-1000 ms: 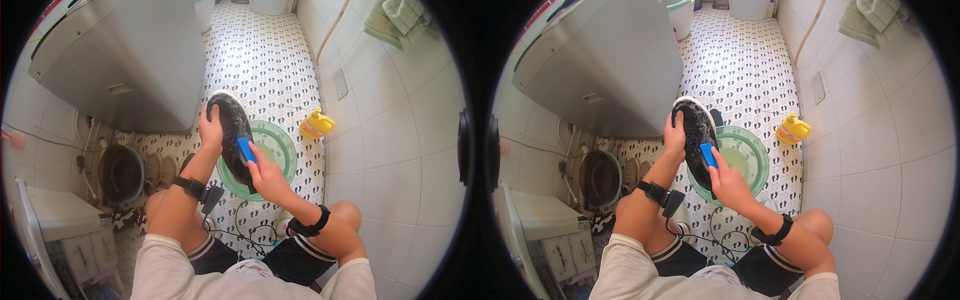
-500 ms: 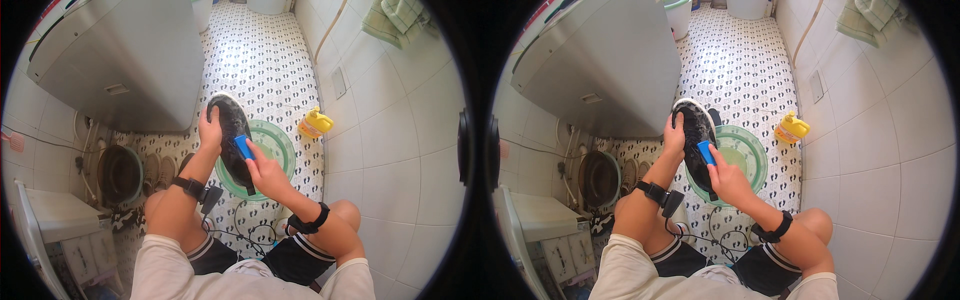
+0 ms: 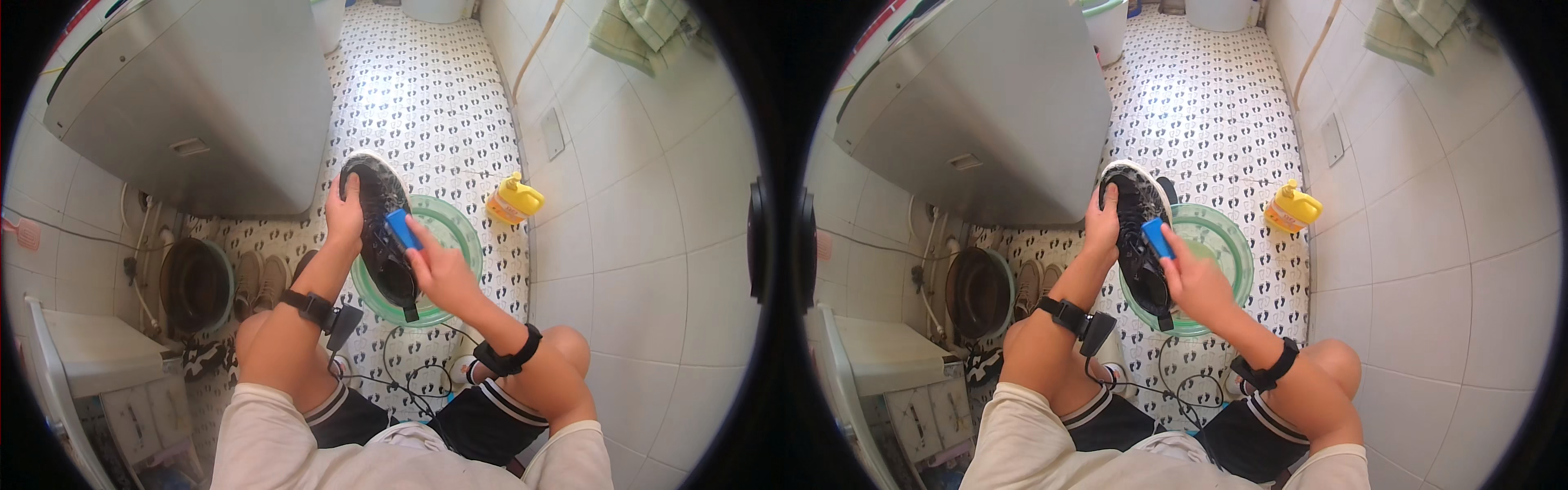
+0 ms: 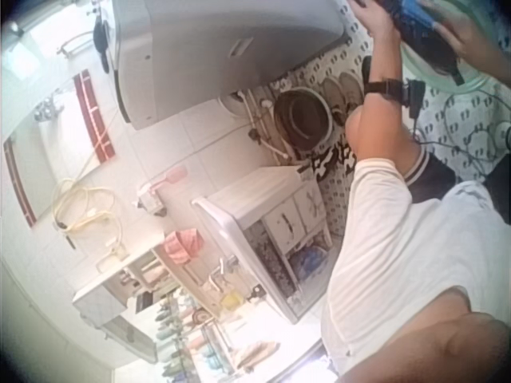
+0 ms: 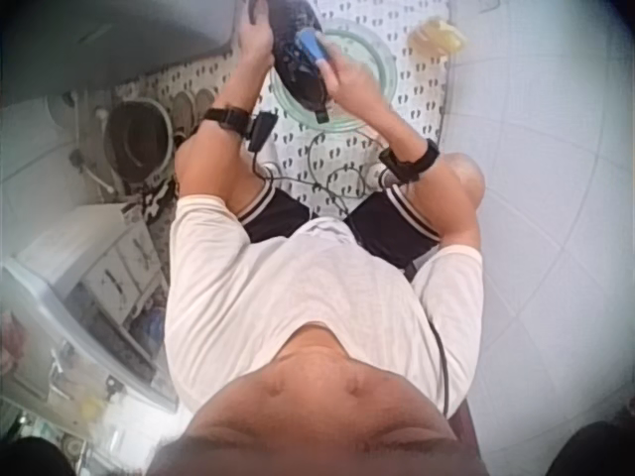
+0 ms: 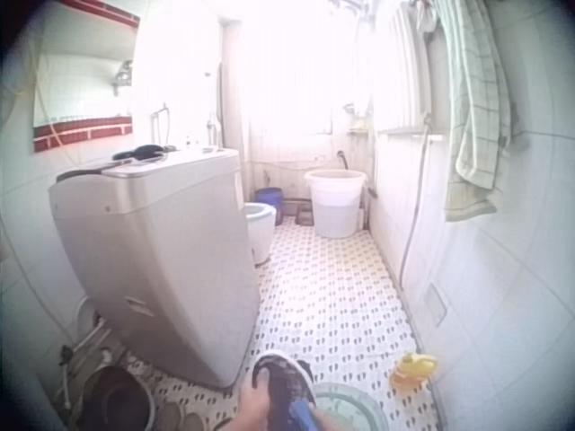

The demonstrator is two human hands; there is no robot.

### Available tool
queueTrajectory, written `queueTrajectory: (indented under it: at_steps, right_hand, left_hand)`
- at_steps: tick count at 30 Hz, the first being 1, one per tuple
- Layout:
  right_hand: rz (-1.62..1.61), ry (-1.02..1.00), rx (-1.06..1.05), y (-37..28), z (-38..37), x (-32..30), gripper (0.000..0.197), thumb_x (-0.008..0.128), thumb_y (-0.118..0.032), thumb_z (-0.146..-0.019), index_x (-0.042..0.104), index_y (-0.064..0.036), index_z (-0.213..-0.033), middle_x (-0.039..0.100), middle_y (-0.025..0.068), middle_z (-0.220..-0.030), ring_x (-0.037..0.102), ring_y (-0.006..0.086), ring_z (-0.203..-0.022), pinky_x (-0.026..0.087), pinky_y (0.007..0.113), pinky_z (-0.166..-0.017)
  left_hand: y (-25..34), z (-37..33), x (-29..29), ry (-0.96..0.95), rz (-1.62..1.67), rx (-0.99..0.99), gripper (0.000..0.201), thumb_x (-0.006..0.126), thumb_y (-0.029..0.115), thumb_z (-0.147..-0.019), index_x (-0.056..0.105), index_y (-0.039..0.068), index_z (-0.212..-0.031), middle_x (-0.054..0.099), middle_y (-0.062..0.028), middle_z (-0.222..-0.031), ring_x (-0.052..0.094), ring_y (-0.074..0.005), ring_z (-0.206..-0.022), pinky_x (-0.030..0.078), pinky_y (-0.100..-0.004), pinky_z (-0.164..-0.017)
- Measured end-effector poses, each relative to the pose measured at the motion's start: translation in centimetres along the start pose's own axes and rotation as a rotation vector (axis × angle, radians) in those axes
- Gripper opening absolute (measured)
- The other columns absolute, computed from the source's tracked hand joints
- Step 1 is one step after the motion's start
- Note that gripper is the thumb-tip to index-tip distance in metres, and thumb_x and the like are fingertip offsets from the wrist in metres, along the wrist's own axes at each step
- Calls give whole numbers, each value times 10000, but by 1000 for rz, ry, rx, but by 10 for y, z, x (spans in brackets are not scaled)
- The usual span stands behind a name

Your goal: The person scrubs a black and white sneaker with a brush and soapy water in a bucket.

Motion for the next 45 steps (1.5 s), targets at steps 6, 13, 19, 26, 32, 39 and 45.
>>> queueTrajectory:
  at_steps: [6,13,19,26,32,39,45]
  right_hand:
    - [32,70,41,1,-14,-16,523,575,-216,-979,456,-147,-1483,630,234,-664,631,440,-607,484,528,-587]
    - [-78,47,97,-3,-3,-14,523,557,-200,-989,437,-141,-1495,639,236,-702,639,432,-636,484,506,-595]
    - [-61,116,101,14,-19,-17,529,552,-190,-993,419,-113,-1498,643,228,-716,636,431,-637,486,489,-598]
    - [-122,141,59,11,-3,-6,521,533,-188,-1004,405,-109,-1503,651,247,-741,645,456,-674,500,503,-633]
    - [-136,90,142,17,-8,-3,527,527,-190,-1011,381,-118,-1512,654,231,-732,649,441,-665,504,493,-639]
    - [-183,193,99,23,-13,-7,516,506,-191,-1031,367,-122,-1522,654,183,-741,664,329,-665,508,421,-660]
    - [-235,198,74,30,-4,0,519,488,-208,-1043,350,-123,-1536,646,158,-755,650,268,-666,499,372,-665]
  left_hand:
    - [-4,4,6,11,-14,-29,549,597,384,-1024,504,-1,-1404,597,-121,-1324,555,-208,-1182,435,-342,-1019]
    - [-5,-19,-15,30,158,-25,480,570,380,-1038,525,19,-1352,653,-92,-1190,631,-194,-1042,535,-348,-880]
    - [-4,7,10,-32,30,-82,554,595,397,-1023,512,4,-1404,599,-119,-1321,558,-211,-1175,439,-335,-1017]
    - [-12,-2,-7,102,-31,-78,647,603,422,-1013,458,-34,-1448,544,-153,-1410,539,-234,-1240,427,-347,-1050]
    - [-1,1,-5,19,-39,-41,562,590,407,-1024,524,-28,-1375,612,-128,-1297,576,-211,-1141,450,-337,-1000]
    - [-7,6,3,-104,16,-48,552,595,396,-1024,522,-20,-1380,623,-110,-1279,581,-191,-1123,455,-322,-986]
    - [6,13,3,-9,-46,-12,576,607,392,-1019,501,-32,-1393,638,-102,-1258,587,-165,-1113,455,-313,-988]
Point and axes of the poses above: each hand's wrist, its own z-axis away from the middle knuckle, its own x-axis out of the palm, y = z × x, the point moved 8 cm from there along -z, towards the middle knuckle
